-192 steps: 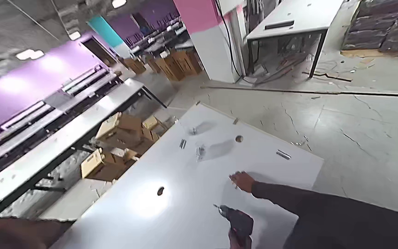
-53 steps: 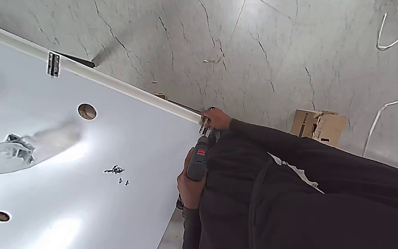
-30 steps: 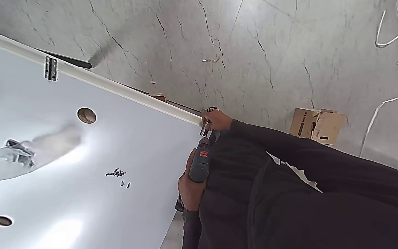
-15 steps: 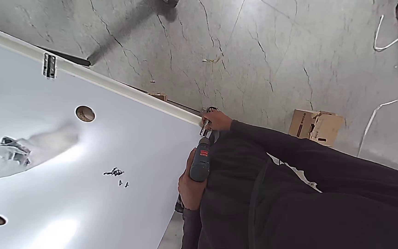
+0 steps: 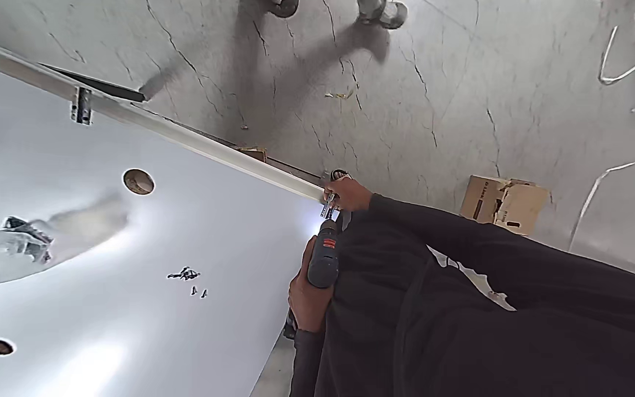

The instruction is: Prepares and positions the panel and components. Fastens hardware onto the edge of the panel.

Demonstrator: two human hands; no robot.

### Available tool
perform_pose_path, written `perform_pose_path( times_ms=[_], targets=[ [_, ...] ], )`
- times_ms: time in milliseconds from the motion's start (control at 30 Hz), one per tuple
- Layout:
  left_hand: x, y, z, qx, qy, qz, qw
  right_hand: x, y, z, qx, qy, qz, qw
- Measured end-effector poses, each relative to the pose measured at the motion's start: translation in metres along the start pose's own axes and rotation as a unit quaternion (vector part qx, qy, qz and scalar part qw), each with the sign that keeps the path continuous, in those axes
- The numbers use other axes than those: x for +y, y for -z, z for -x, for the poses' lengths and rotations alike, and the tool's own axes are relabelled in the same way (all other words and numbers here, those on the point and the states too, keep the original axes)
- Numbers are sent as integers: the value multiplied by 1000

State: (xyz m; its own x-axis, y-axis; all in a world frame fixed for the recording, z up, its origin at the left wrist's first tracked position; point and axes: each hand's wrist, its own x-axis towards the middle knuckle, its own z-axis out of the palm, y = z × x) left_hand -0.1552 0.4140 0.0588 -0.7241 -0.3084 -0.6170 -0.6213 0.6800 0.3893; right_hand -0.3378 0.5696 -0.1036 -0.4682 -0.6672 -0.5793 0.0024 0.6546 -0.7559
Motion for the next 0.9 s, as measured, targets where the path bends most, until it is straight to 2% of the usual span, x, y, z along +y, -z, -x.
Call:
perform_pose_path(
  times_ms=[400, 533, 700, 833, 900],
  targets=[
    [17, -1, -14, -13, 39, -26, 999, -7, 1, 9, 22, -3, -41, 999],
    [15, -8, -12, -7, 16, -42, 999, -11, 4, 9, 10, -15, -20, 1000],
    [14, -5, -13, -29, 23, -15, 999, -7, 3, 5, 5, -39, -17, 999],
    [-4, -9, -11, -28, -15, 3, 1000, 1, 1, 3, -2, -8, -54, 998],
    [-18, -11, -5, -13, -32, 20, 999, -6, 6, 5, 10, -13, -11, 1000]
  ],
)
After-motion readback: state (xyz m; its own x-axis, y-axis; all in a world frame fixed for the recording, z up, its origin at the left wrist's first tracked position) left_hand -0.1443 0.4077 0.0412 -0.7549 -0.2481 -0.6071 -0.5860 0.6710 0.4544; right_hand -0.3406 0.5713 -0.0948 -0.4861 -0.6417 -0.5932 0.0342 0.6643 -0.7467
